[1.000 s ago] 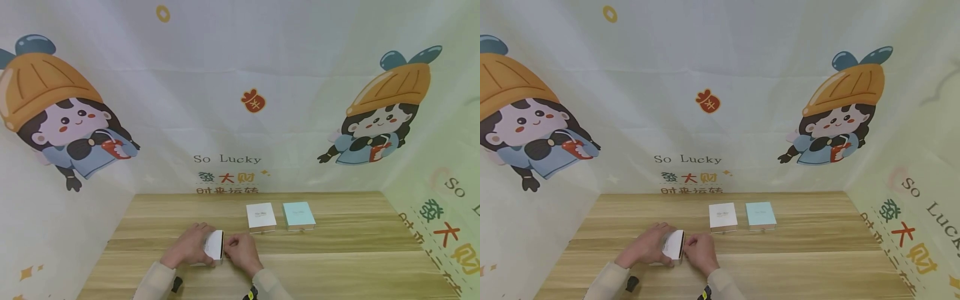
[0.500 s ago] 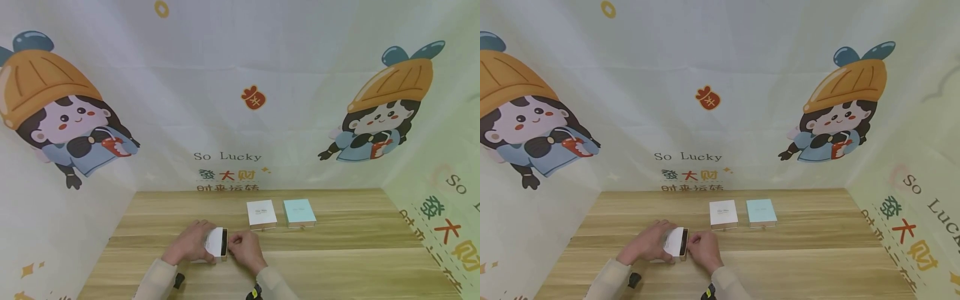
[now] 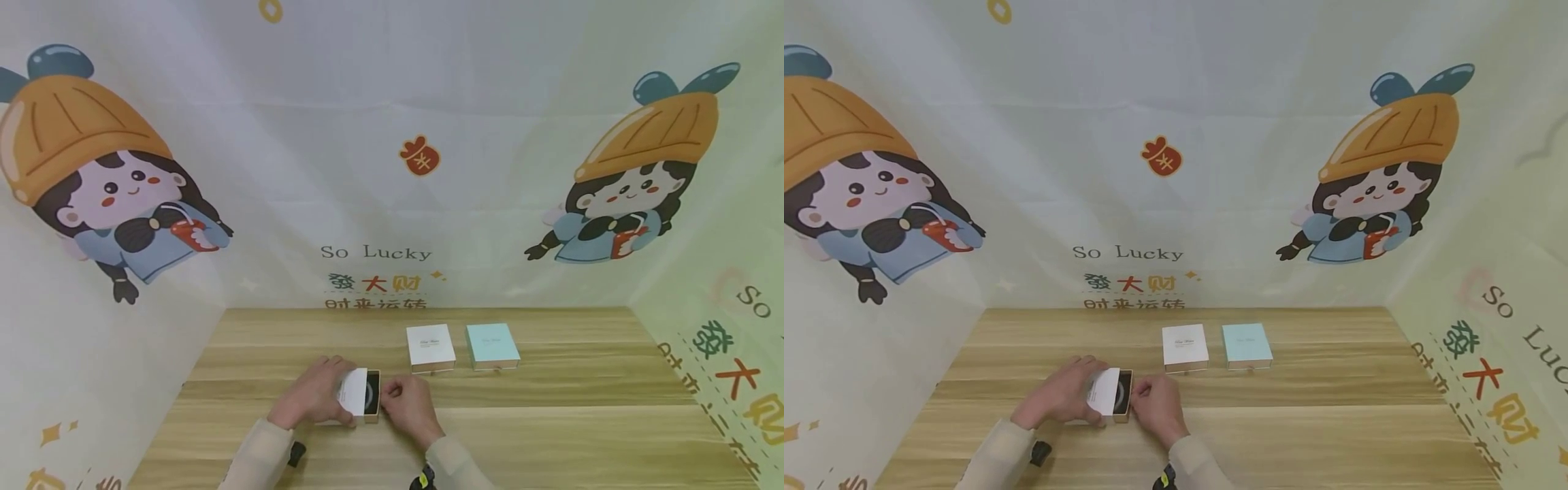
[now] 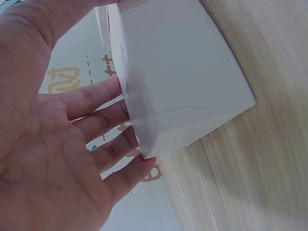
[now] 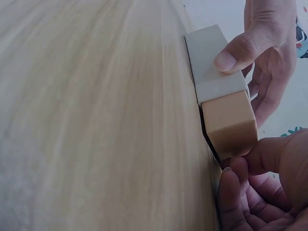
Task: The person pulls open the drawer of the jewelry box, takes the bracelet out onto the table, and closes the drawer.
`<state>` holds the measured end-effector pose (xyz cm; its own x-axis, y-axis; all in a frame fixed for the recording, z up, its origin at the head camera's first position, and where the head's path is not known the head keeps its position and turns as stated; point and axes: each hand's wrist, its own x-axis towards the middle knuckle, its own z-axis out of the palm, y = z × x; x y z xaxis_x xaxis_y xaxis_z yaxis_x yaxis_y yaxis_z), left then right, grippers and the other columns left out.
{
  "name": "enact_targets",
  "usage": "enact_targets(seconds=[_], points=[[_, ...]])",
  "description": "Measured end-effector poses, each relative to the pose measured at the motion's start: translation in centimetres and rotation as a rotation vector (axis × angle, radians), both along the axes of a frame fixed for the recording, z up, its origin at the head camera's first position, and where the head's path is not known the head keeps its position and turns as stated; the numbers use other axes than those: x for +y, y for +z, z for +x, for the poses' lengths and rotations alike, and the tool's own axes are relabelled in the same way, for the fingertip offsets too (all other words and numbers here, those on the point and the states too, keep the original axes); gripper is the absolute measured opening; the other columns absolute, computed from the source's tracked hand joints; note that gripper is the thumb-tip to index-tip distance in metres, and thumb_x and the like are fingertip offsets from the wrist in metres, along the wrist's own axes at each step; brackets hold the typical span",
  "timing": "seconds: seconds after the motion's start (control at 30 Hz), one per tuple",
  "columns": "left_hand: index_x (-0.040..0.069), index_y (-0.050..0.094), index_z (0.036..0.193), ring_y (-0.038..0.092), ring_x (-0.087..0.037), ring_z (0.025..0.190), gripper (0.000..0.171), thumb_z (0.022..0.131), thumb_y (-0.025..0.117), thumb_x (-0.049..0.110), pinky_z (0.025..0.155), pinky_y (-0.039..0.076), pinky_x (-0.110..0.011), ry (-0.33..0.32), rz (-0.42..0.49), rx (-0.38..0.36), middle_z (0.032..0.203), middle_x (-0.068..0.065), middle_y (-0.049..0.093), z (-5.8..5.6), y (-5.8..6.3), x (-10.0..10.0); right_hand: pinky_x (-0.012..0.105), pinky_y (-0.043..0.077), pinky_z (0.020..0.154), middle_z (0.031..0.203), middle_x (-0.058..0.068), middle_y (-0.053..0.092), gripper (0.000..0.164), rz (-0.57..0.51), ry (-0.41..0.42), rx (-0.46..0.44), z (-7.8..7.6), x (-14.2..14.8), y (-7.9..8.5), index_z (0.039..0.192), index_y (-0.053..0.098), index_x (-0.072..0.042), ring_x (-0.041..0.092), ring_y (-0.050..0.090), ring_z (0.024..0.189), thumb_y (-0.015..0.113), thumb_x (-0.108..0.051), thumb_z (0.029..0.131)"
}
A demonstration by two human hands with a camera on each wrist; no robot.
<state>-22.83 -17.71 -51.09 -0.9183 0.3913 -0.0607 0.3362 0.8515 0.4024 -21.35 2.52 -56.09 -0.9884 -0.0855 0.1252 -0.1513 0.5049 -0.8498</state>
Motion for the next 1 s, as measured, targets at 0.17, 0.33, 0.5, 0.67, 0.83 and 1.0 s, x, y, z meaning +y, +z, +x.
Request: enact_targets(seconds=[0.17,0.33,0.5,0.67,0.83,1.0], points=[[0.005,0.06,0.137,0.055,-0.023,0.109,0.098,0.052,0.1,0.033,0.096,0.051,-0.045,-0.002,0.0,0.0,0.126,-0.007,0.065,-0.1,0.1,0.0,0.02,0.045,0.056,0.065,-0.002,0.066,0.009,0.008,-0.007,0.011,0.0,0.3,0.0,0.073,0.072,-0.008,0.004,0.053,0.061,0.073,-0.001,0.077],[0.006,0.06,0.137,0.055,-0.022,0.109,0.098,0.052,0.1,0.033,0.096,0.051,-0.045,0.004,-0.007,-0.004,0.126,-0.007,0.065,-0.1,0.2,0.0,0.019,0.046,0.057,0.067,-0.002,0.066,0.008,0.024,-0.006,0.01,0.0,0.8,0.2,0.073,0.072,-0.009,0.004,0.054,0.062,0.074,-0.002,0.078],[0.006,0.061,0.136,0.055,-0.023,0.109,0.097,0.052,0.1,0.033,0.096,0.051,-0.045,0.007,-0.009,0.002,0.126,-0.007,0.065,-0.1,0.1,0.0,0.019,0.047,0.057,0.068,-0.001,0.067,0.008,0.034,-0.013,0.009,0.1,1.2,0.4,0.074,0.072,-0.008,0.003,0.054,0.063,0.075,-0.002,0.078],[0.006,0.061,0.136,0.055,-0.023,0.111,0.096,0.052,0.1,0.033,0.098,0.05,-0.045,0.006,-0.009,-0.001,0.128,-0.007,0.065,-0.1,0.1,0.0,0.019,0.046,0.057,0.067,-0.001,0.066,0.009,0.036,-0.025,0.007,0.4,1.6,0.5,0.073,0.071,-0.008,0.004,0.053,0.062,0.074,-0.001,0.078],[0.006,0.062,0.135,0.055,-0.022,0.11,0.095,0.052,0.1,0.031,0.097,0.051,-0.045,0.013,0.005,-0.01,0.126,-0.006,0.065,0.1,0.1,0.0,0.019,0.046,0.058,0.068,-0.001,0.066,0.008,0.044,-0.022,0.012,0.5,2.0,0.5,0.074,0.071,-0.008,0.003,0.053,0.062,0.073,0.0,0.077],[0.007,0.062,0.135,0.055,-0.022,0.11,0.095,0.052,0.1,0.031,0.098,0.051,-0.046,0.014,0.001,-0.008,0.127,-0.006,0.065,0.1,0.1,0.0,0.019,0.046,0.058,0.068,-0.001,0.066,0.008,0.049,-0.015,0.023,0.5,2.5,0.4,0.074,0.071,-0.008,0.003,0.053,0.061,0.072,0.0,0.076]])
